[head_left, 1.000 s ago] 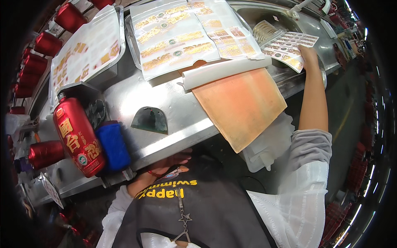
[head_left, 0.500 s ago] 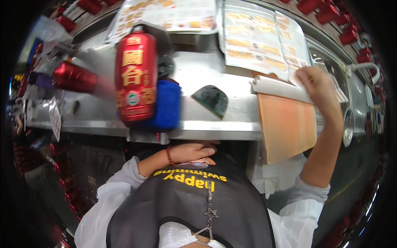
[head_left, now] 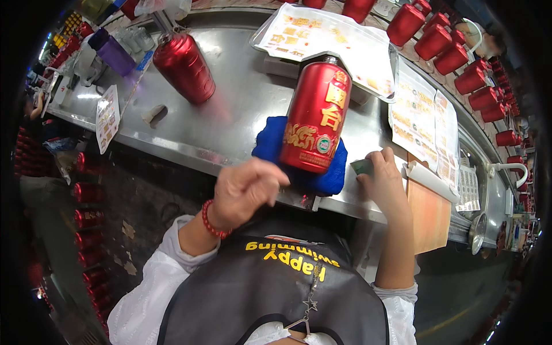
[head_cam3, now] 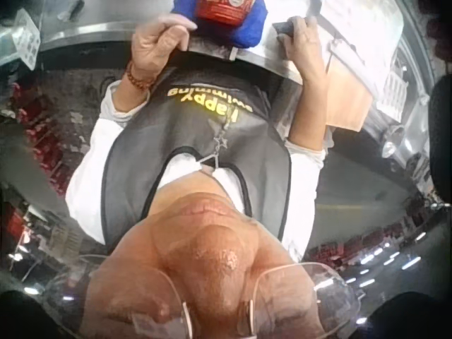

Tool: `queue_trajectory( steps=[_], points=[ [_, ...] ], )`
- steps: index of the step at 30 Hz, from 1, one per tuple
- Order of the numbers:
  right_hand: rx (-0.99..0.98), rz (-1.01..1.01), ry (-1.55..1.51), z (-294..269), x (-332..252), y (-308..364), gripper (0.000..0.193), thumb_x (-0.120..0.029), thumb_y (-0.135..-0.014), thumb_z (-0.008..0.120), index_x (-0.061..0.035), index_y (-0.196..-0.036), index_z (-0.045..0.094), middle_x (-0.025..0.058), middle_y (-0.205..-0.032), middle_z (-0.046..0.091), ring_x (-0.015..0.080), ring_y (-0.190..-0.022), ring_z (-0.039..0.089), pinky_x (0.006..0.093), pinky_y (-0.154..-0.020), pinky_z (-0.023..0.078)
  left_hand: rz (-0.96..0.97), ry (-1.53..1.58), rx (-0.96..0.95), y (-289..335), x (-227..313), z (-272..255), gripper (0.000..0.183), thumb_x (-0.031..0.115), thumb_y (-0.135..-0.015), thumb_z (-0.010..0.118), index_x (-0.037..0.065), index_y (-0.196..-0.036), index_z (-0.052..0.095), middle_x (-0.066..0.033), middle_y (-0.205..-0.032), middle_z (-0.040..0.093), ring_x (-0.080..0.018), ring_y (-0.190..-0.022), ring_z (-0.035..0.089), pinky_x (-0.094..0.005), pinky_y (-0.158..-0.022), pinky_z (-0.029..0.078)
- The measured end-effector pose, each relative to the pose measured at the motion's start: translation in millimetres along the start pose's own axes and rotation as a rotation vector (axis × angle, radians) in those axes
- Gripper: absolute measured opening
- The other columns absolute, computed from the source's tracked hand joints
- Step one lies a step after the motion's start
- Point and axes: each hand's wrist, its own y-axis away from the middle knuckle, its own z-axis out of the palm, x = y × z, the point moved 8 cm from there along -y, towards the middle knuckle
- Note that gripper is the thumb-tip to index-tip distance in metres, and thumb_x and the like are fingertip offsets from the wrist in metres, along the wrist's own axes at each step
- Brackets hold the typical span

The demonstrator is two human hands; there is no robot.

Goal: The person handles striped paper sheets and then applies gold stickers to red cylindrical cans. They peel stickers from a sheet, place them on the cans, and smooth them with a green tool. The cans are placed on a metal workbench.

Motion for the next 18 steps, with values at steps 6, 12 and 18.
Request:
queue_trajectory(
  steps=[6, 12, 18],
  points=[
    [0.137, 0.201, -0.298, -7, 6, 14, 0.032, -0.005, -0.091, 0.062, -0.0007, -0.122, 0.057, 0.0211, -0.111, 0.064, 0.0331, -0.098, 0.064, 0.0384, -0.087, 0.049, 0.023, -0.053, 0.321, 16, -36, -63, 0.017, 0.013, -0.103, 0.056, -0.002, -0.101, 0.064, 0.0, -0.07, 0.057, -0.0057, -0.063, 0.051, -0.0213, -0.059, 0.042],
    [0.214, 0.123, -0.484, -1, 28, 32, 0.033, 0.001, -0.096, 0.052, 0.0011, -0.129, 0.056, 0.0184, -0.131, 0.059, 0.0266, -0.118, 0.059, 0.0341, -0.093, 0.052, 0.07, -0.627, 0.808, 54, -19, -186, 0.011, 0.011, -0.099, 0.061, 0.001, -0.096, 0.064, -0.0034, -0.076, 0.062, -0.0089, -0.068, 0.057, -0.0247, -0.063, 0.047],
    [0.216, -0.09, -0.418, -2, 12, 12, 0.025, 0.009, -0.097, 0.041, 0.0035, -0.11, 0.062, 0.021, -0.148, 0.046, 0.0341, -0.131, 0.051, 0.0364, -0.094, 0.052, -0.151, -1.475, 0.862, 66, -23, -306, 0.029, 0.027, -0.085, 0.069, 0.008, -0.106, 0.064, -0.0164, -0.114, 0.058, -0.036, -0.107, 0.054, -0.0446, -0.094, 0.044]
  ],
)
